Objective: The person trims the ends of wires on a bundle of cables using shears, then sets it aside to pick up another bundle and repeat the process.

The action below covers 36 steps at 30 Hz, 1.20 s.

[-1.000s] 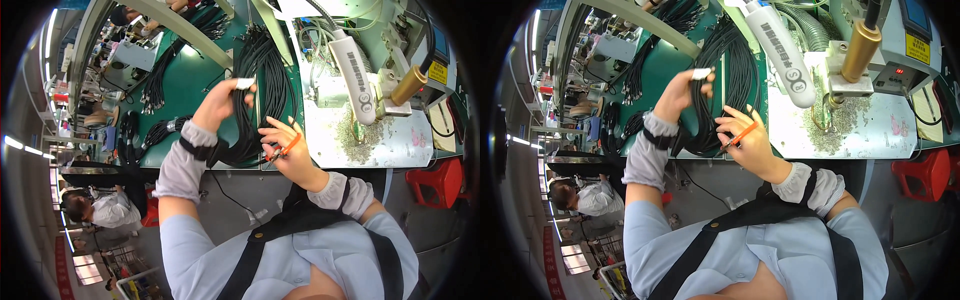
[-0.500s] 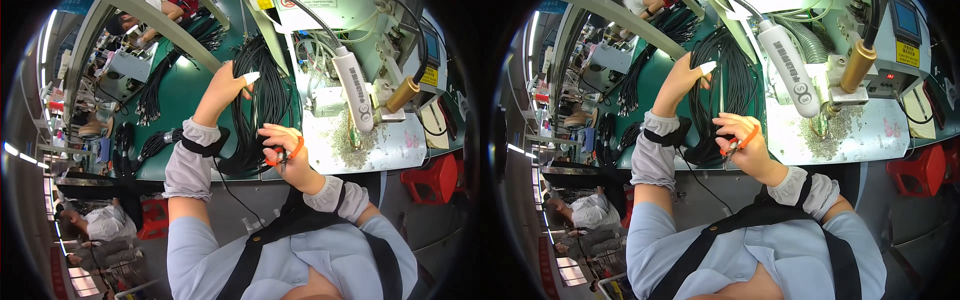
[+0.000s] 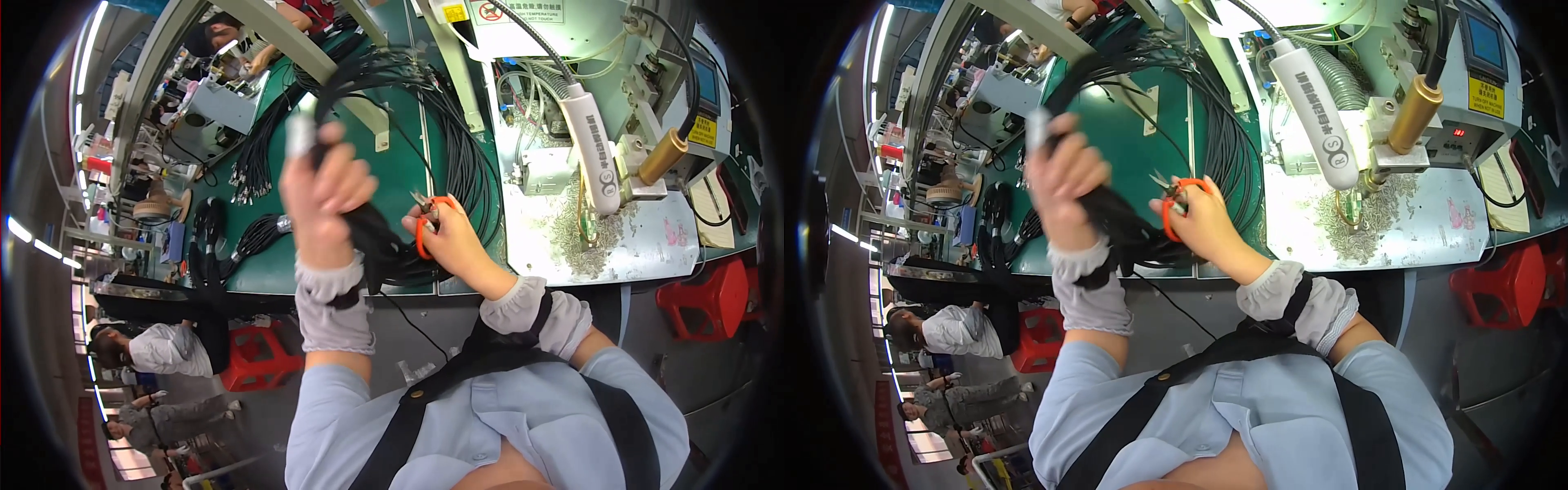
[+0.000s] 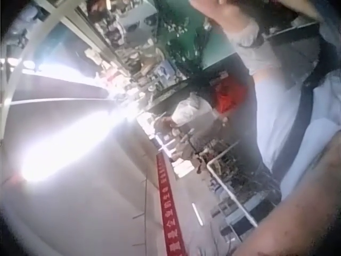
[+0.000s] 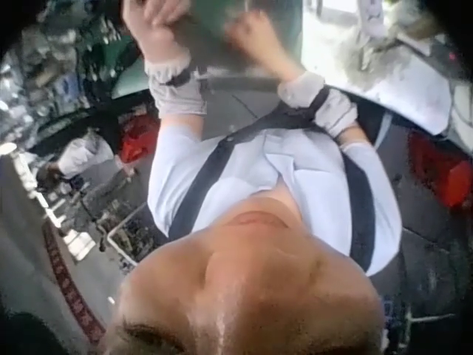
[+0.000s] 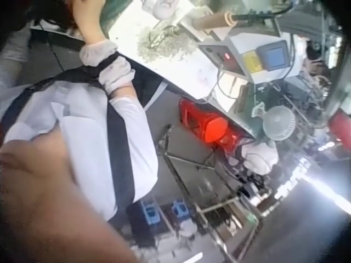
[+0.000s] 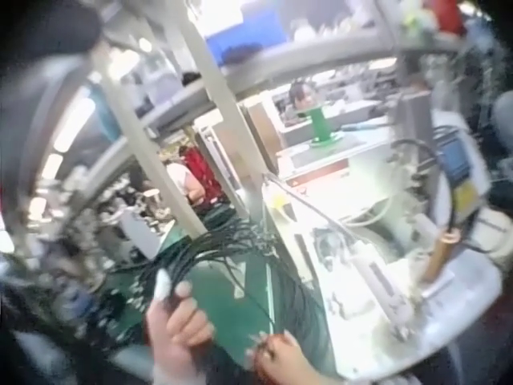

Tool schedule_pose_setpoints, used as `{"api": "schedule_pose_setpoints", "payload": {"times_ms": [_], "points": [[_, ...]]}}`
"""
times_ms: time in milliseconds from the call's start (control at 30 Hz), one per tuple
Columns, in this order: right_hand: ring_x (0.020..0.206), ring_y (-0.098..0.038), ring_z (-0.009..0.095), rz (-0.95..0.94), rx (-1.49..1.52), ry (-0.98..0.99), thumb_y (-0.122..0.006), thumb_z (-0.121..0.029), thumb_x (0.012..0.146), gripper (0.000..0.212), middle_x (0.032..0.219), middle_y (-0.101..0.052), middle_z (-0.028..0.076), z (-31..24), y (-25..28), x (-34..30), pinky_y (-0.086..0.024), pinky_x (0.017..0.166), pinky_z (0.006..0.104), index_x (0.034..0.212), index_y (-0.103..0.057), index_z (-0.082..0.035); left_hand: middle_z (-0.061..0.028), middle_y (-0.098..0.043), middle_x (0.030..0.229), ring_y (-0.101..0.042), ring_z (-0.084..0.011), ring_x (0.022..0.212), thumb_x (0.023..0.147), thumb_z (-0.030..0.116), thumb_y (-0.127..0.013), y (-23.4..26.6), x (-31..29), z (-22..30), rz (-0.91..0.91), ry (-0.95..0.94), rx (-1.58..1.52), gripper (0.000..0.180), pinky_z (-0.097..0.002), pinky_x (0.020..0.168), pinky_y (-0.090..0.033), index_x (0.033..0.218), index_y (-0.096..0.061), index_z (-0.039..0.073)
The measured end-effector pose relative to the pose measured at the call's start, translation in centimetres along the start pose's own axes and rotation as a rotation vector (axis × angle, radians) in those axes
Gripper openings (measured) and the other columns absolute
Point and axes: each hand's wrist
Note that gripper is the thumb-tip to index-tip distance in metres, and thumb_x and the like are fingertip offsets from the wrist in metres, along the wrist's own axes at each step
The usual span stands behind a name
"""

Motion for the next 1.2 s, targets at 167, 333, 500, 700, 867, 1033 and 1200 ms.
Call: {"api": "schedule_pose_setpoints", "payload": {"times_ms": [167, 333, 500, 700, 867, 1033, 1200], "points": [[0.062, -0.055, 0.027, -0.089, -0.322, -0.002, -0.064, -0.023, 0.075, 0.026, 0.061, -0.056, 0.011, -0.2, 0.0, -0.4, -0.035, 0.09, 0.0408, 0.069, -0.056, 0.0, 0.0012, -0.053, 0.07, -0.039, -0.0082, 0.045, 0.092, 0.023, -0.034, -3.0, -7.2, 8.0, 0.109, -0.42, 0.127, 0.027, -0.024, 0.049, -0.032, 0.101, -0.048, 0.001], [0.06, -0.054, 0.028, -0.091, -0.369, 0.021, -0.064, -0.022, 0.076, 0.024, 0.06, -0.056, 0.01, 0.7, -0.3, -0.5, -0.035, 0.091, 0.0408, 0.07, -0.057, 0.001, -0.0008, -0.053, 0.074, -0.035, -0.0076, 0.044, 0.091, 0.022, -0.037, -1.2, -14.2, 14.7, 0.571, -0.885, 0.374, 0.026, -0.0215, 0.047, -0.033, 0.103, -0.047, 0.0], [0.065, -0.058, 0.026, -0.06, -0.34, 0.094, -0.062, -0.019, 0.077, 0.021, 0.065, -0.059, 0.01, 0.0, -0.4, -0.2, -0.036, 0.09, 0.0396, 0.076, -0.057, 0.001, -0.0002, -0.044, 0.069, -0.033, -0.0055, 0.046, 0.091, 0.019, -0.038, 3.4, -21.5, 14.8, 0.863, -0.858, 0.556, 0.026, -0.0192, 0.042, -0.032, 0.109, -0.047, 0.002], [0.071, -0.06, 0.019, -0.239, 0.389, -0.199, -0.057, -0.016, 0.083, 0.017, 0.072, -0.061, 0.008, -7.9, 0.6, -1.1, -0.043, 0.079, 0.0293, 0.084, -0.056, 0.001, -0.0027, -0.053, 0.077, -0.047, -0.0086, 0.055, 0.086, 0.013, -0.052, -0.1, -11.6, -2.6, 0.634, -0.354, 0.375, 0.035, -0.0216, 0.05, -0.043, 0.117, -0.041, 0.001], [0.07, -0.058, 0.012, -0.972, 0.194, -0.415, -0.055, -0.016, 0.085, 0.017, 0.075, -0.062, 0.006, -11.7, 5.2, -3.4, -0.045, 0.067, 0.024, 0.088, -0.056, 0.001, -0.0088, -0.06, 0.088, -0.059, -0.0182, 0.074, 0.082, 0.012, -0.056, -4.2, -9.2, -4.6, 0.654, -0.193, 0.499, 0.035, -0.03, 0.065, -0.05, 0.113, -0.045, -0.001], [0.051, -0.054, 0.019, -0.918, 0.201, -0.139, -0.059, -0.02, 0.082, 0.024, 0.058, -0.055, 0.011, -9.1, 8.0, -6.5, -0.041, 0.049, 0.0282, 0.072, -0.053, 0.002, -0.0116, -0.061, 0.091, -0.06, -0.0211, 0.084, 0.08, 0.01, -0.058, -6.2, -7.6, -5.3, 0.486, 0.011, 0.519, 0.03, -0.0309, 0.074, -0.049, 0.106, -0.05, -0.003], [0.051, -0.054, 0.019, -0.401, 0.117, -0.2, -0.06, -0.02, 0.081, 0.024, 0.059, -0.055, 0.012, -10.1, 9.0, -7.1, -0.04, 0.048, 0.0284, 0.078, -0.055, 0.003, -0.0131, -0.061, 0.095, -0.059, -0.0214, 0.09, 0.081, 0.009, -0.057, -8.1, -7.3, -10.9, 0.44, 0.142, 0.661, 0.026, -0.0317, 0.081, -0.047, 0.103, -0.052, -0.003]]}}
Point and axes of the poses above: each hand's wrist, its own x-axis towards the middle knuckle, its own y-axis out of the back of the hand, z = x × y
